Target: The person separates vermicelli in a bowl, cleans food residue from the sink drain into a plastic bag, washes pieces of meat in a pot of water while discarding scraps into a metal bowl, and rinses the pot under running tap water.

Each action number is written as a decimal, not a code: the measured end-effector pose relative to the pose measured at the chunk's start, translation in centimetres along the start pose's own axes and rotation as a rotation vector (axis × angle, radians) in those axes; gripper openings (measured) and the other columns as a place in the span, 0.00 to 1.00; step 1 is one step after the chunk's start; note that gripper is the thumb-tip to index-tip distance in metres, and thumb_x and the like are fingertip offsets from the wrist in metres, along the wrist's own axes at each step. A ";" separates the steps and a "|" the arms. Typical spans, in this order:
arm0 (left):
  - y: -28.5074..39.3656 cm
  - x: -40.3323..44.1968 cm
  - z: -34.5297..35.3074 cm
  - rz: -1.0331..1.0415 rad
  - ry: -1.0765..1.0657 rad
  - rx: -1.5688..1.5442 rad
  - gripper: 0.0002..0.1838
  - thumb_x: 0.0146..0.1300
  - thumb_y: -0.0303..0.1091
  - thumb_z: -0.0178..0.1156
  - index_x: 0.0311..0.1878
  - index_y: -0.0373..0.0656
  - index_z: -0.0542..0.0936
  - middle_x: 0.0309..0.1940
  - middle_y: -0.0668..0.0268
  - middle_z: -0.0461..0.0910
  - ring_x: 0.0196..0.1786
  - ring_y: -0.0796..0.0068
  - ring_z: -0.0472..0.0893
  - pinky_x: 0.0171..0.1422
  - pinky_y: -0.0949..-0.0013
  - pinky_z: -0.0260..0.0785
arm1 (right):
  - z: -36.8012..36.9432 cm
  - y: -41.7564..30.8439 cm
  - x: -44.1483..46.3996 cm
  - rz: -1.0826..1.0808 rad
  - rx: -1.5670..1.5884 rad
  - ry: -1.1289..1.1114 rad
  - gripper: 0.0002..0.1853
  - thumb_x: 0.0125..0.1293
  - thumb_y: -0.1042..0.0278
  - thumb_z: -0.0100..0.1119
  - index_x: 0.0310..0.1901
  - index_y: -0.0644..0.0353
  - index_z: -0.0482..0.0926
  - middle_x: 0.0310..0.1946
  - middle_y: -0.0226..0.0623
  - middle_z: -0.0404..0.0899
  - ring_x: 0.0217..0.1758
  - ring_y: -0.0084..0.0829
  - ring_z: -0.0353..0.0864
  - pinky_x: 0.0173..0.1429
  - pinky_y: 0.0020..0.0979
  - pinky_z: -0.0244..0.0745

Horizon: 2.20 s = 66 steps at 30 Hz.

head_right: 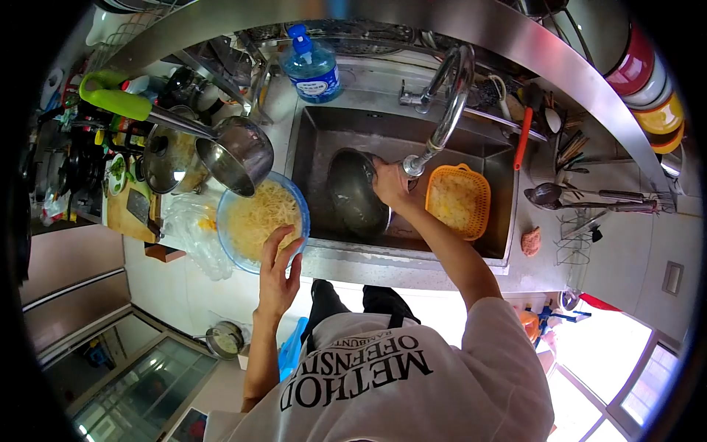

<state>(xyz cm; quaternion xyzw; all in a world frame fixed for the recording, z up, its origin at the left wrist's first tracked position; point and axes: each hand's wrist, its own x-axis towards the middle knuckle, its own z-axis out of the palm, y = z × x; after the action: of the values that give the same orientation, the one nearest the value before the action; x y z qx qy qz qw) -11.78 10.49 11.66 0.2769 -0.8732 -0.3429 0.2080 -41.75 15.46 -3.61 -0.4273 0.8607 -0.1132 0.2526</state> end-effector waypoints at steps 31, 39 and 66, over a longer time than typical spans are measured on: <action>1.0 -1.0 -1.5 0.011 -0.006 0.034 0.22 0.54 0.14 0.58 0.54 0.41 0.76 0.60 0.56 0.69 0.63 0.51 0.70 0.65 0.56 0.65 | 6.1 7.3 -3.9 0.596 0.873 0.212 0.18 0.58 0.69 0.59 0.51 0.57 0.71 0.41 0.40 0.77 0.39 0.40 0.80 0.26 0.38 0.74; 1.4 -0.9 -2.3 0.070 -0.019 0.010 0.23 0.53 0.14 0.58 0.54 0.40 0.76 0.60 0.53 0.69 0.62 0.49 0.70 0.64 0.56 0.65 | 2.6 4.0 -3.2 0.069 0.038 0.399 0.37 0.54 0.72 0.57 0.68 0.59 0.59 0.40 0.59 0.76 0.38 0.58 0.80 0.43 0.51 0.76; -1.1 0.4 -5.8 -0.446 -0.181 -1.617 0.39 0.73 0.61 0.34 0.70 0.33 0.59 0.73 0.53 0.57 0.75 0.58 0.57 0.77 0.57 0.50 | 0.4 0.9 -13.7 -0.112 -0.062 0.678 0.42 0.49 0.89 0.49 0.70 0.57 0.57 0.67 0.45 0.63 0.63 0.50 0.72 0.53 0.40 0.80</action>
<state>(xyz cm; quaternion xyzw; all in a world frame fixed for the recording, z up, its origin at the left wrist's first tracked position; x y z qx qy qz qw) -8.50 6.75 14.90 0.1801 -0.2970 -0.9164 0.1988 -35.20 26.91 0.35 -0.4192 0.8740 -0.2362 -0.0678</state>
